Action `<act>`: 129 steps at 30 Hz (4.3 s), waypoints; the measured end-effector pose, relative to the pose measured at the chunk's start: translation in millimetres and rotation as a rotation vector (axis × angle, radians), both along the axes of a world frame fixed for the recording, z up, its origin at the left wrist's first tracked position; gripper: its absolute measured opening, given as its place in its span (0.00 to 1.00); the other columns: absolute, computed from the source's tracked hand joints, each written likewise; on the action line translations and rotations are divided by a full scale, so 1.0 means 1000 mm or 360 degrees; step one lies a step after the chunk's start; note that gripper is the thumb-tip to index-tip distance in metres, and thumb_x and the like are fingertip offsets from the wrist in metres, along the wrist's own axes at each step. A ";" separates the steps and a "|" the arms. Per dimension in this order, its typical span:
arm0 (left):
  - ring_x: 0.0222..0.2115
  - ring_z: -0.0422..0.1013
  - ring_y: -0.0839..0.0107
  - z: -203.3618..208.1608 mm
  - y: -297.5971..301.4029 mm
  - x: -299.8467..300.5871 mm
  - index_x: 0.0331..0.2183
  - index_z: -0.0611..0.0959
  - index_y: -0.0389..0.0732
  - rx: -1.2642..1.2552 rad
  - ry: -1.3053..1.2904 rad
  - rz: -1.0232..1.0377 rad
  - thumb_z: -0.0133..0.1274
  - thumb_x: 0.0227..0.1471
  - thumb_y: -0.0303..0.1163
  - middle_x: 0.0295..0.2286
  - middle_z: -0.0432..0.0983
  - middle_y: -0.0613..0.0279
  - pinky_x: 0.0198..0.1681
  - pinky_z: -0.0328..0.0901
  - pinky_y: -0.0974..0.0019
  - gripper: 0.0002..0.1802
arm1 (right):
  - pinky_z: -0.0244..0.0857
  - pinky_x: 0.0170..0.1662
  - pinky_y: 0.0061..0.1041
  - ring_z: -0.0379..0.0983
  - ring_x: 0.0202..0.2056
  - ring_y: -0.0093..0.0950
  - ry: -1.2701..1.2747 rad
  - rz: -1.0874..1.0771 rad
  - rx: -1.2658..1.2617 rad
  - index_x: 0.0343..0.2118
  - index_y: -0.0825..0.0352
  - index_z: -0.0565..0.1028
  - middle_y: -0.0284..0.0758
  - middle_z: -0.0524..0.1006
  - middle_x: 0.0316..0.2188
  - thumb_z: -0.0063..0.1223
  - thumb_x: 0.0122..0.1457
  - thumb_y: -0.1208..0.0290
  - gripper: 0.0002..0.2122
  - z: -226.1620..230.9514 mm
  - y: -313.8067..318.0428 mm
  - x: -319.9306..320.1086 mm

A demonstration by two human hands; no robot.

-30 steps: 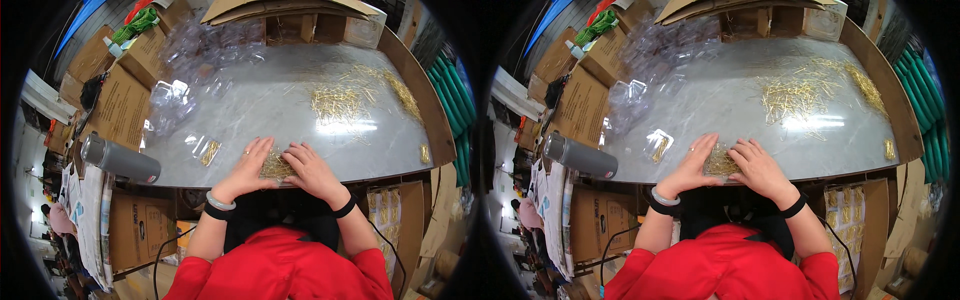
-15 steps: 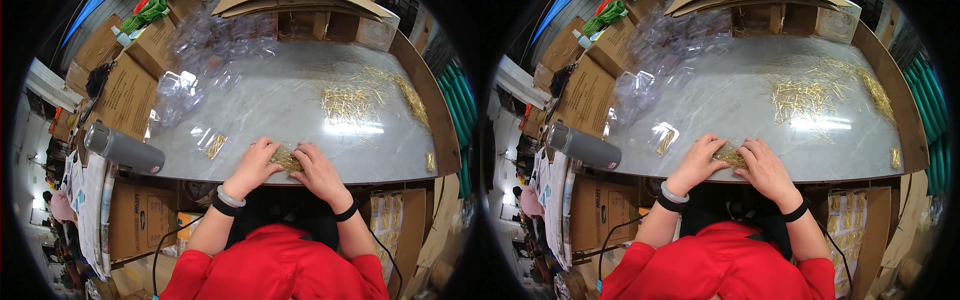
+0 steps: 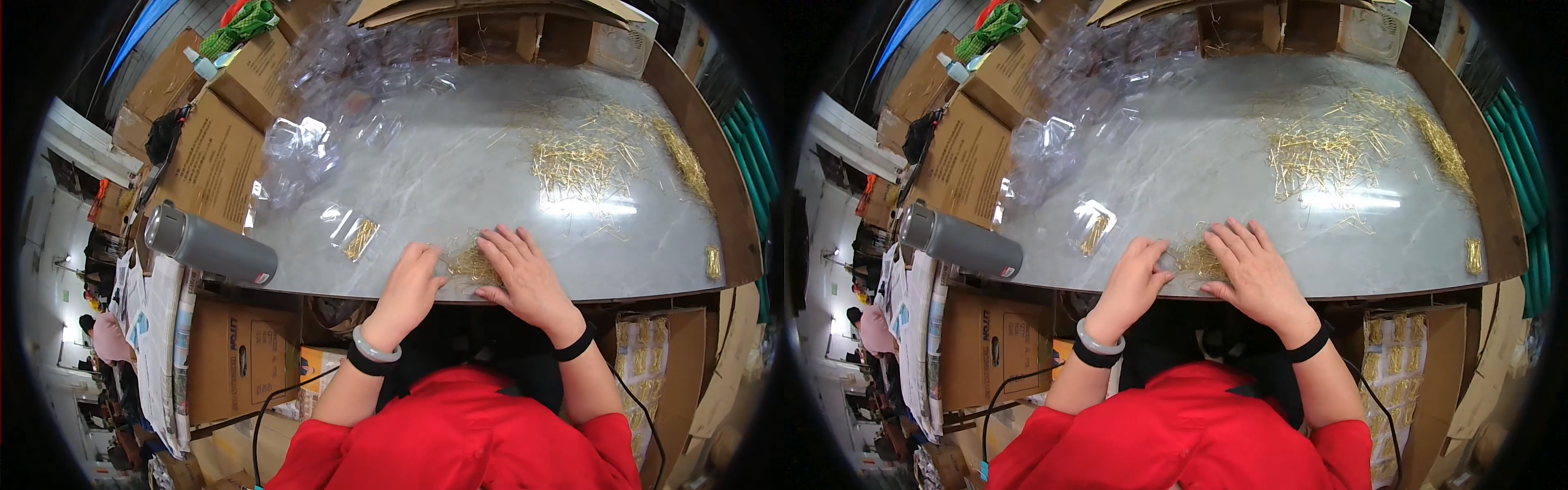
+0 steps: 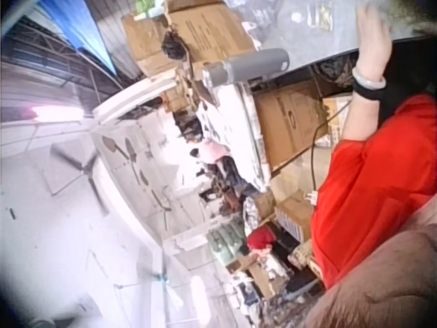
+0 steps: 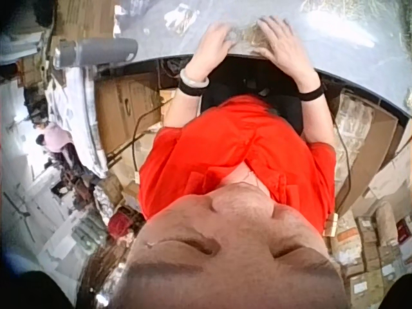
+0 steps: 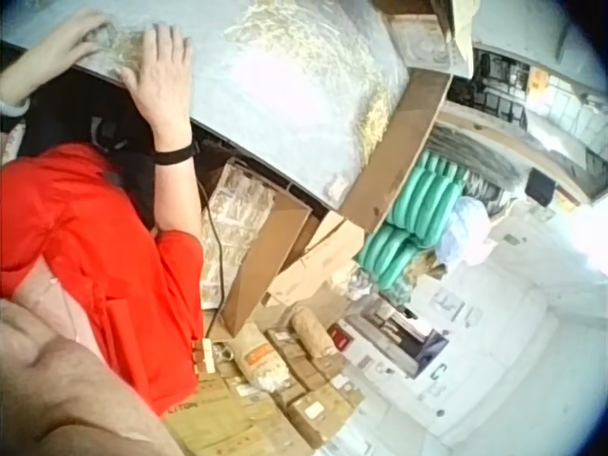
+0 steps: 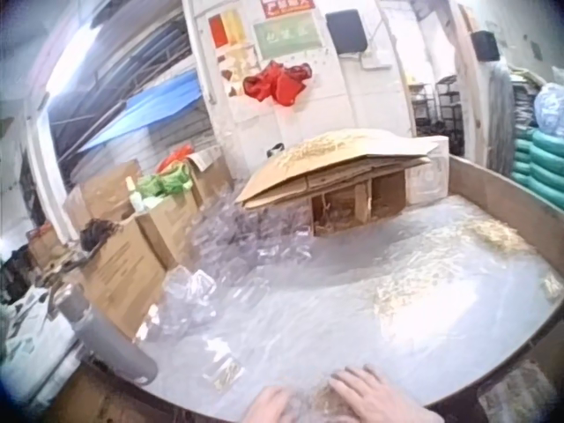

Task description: Packing small gold-colored metal clips into plastic bags at a workstation.

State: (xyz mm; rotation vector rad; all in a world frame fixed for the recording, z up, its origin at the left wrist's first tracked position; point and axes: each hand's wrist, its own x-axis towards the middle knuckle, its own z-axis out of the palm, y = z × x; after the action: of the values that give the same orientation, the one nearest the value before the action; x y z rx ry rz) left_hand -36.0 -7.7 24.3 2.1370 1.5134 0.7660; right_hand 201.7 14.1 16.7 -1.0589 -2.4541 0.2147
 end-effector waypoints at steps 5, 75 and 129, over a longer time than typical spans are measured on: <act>0.35 0.73 0.56 0.002 0.012 0.016 0.48 0.78 0.32 -0.0150 -0.0216 -0.0096 0.60 0.47 0.21 0.39 0.72 0.50 0.42 0.68 0.60 0.23 | 0.51 0.67 0.44 0.61 0.62 0.42 0.0055 0.0042 -0.0030 0.57 0.67 0.67 0.43 0.68 0.57 0.59 0.57 0.56 0.28 0.000 0.001 0.001; 0.61 0.56 0.42 -0.025 0.021 0.048 0.62 0.60 0.35 0.0278 -0.0145 -0.0503 0.63 0.47 0.29 0.59 0.59 0.42 0.64 0.53 0.49 0.44 | 0.43 0.68 0.52 0.52 0.66 0.49 0.0266 -0.0024 -0.0311 0.64 0.64 0.59 0.44 0.64 0.62 0.69 0.46 0.62 0.42 0.004 0.001 0.028; 0.39 0.68 0.50 0.005 -0.009 0.034 0.30 0.78 0.38 0.0061 -0.0008 -0.0373 0.60 0.47 0.24 0.33 0.71 0.53 0.43 0.62 0.54 0.07 | 0.61 0.57 0.38 0.67 0.53 0.42 0.0559 -0.0157 -0.0270 0.53 0.68 0.72 0.40 0.75 0.50 0.62 0.54 0.73 0.22 -0.002 -0.022 0.029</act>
State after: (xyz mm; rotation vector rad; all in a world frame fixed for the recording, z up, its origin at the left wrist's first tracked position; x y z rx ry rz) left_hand -2.0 -16.4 29.3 2.2867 1.2251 0.7210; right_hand 230.3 -8.3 14.3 -1.1036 -2.0921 0.5372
